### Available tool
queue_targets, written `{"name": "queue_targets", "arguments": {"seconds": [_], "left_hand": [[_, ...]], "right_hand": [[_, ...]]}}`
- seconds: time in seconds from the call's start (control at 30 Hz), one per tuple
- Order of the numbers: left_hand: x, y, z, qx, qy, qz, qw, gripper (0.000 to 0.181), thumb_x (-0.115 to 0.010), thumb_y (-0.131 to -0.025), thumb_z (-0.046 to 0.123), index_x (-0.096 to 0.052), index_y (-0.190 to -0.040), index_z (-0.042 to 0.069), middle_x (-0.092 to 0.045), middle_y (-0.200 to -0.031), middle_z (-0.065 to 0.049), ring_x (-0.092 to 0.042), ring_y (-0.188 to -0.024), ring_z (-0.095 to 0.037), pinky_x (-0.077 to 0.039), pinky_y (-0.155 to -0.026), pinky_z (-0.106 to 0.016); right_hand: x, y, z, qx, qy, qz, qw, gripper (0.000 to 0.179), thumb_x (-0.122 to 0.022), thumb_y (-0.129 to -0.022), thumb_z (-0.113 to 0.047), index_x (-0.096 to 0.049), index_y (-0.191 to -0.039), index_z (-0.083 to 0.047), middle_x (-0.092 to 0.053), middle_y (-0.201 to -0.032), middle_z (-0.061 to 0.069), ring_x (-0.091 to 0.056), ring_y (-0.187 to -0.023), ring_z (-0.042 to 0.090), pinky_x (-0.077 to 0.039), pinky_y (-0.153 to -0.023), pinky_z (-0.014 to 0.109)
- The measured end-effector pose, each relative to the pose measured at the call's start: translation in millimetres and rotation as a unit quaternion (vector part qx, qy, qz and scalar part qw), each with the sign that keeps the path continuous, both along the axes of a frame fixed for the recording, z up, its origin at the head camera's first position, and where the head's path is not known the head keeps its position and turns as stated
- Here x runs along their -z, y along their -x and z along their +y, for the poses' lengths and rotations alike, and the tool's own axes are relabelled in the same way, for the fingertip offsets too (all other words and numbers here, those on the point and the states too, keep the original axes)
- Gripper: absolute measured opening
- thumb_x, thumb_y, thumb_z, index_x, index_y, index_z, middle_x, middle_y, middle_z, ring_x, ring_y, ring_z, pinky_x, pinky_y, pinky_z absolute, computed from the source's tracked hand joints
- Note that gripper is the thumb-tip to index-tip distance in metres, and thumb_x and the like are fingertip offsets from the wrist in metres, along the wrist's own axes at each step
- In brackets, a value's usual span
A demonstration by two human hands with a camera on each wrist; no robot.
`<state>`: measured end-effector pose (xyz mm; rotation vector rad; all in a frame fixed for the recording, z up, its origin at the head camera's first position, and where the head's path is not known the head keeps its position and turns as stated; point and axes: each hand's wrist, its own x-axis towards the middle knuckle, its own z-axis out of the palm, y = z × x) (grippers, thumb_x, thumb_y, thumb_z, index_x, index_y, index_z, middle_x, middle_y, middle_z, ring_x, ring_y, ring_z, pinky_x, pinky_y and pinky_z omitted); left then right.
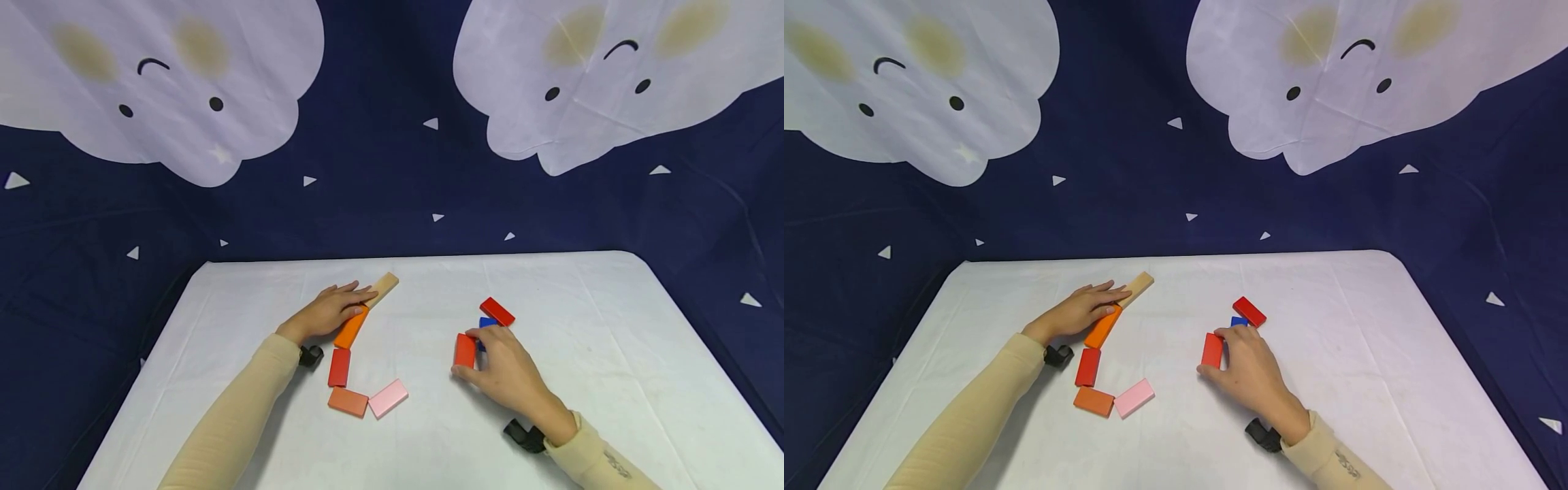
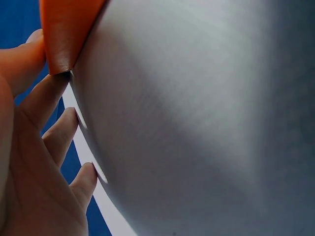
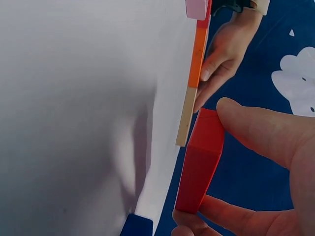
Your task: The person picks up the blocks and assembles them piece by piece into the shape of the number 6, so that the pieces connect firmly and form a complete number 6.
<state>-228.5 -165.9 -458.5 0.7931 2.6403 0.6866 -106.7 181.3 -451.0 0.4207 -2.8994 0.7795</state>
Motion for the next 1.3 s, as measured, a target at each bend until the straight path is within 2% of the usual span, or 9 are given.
{"name": "queue_targets", "arguments": {"seconds": [0.67, 0.93, 1.3], "left_hand": [[0.6, 0.1, 0.2, 0.001, 0.004, -0.005, 1.0, 0.047, -0.047, -0.108, 0.024, -0.044, -0.154, 0.023, -0.039, -0.159, -0.003, -0.022, -0.152, -0.031, -0.009, -0.121, -0.058], [0.0, 0.6, 1.2, 0.001, 0.006, -0.005, 1.0, 0.047, -0.047, -0.108, 0.024, -0.044, -0.154, 0.023, -0.039, -0.159, -0.003, -0.022, -0.152, -0.03, -0.008, -0.122, -0.058], [0.3, 0.5, 0.3, 0.001, 0.005, -0.006, 1.0, 0.047, -0.047, -0.108, 0.025, -0.044, -0.154, 0.023, -0.039, -0.159, -0.003, -0.022, -0.152, -0.03, -0.008, -0.121, -0.058]], "right_hand": [[2.5, -2.1, -24.1, -0.012, -0.001, -0.008, 0.9999, 0.064, -0.092, -0.068, -0.039, -0.07, -0.113, 0.001, -0.068, -0.106, 0.01, -0.06, -0.097, 0.025, -0.052, -0.085, 0.042], [5.4, -2.4, -35.3, -0.014, -0.014, -0.024, 0.9995, 0.064, -0.092, -0.068, -0.043, -0.071, -0.11, 0.0, -0.067, -0.099, 0.007, -0.057, -0.093, 0.023, -0.051, -0.08, 0.037], [7.5, -2.1, -50.7, -0.026, -0.042, -0.035, 0.9982, 0.063, -0.091, -0.067, -0.047, -0.07, -0.105, -0.001, -0.06, -0.086, 0.001, -0.049, -0.081, 0.017, -0.043, -0.068, 0.032]]}}
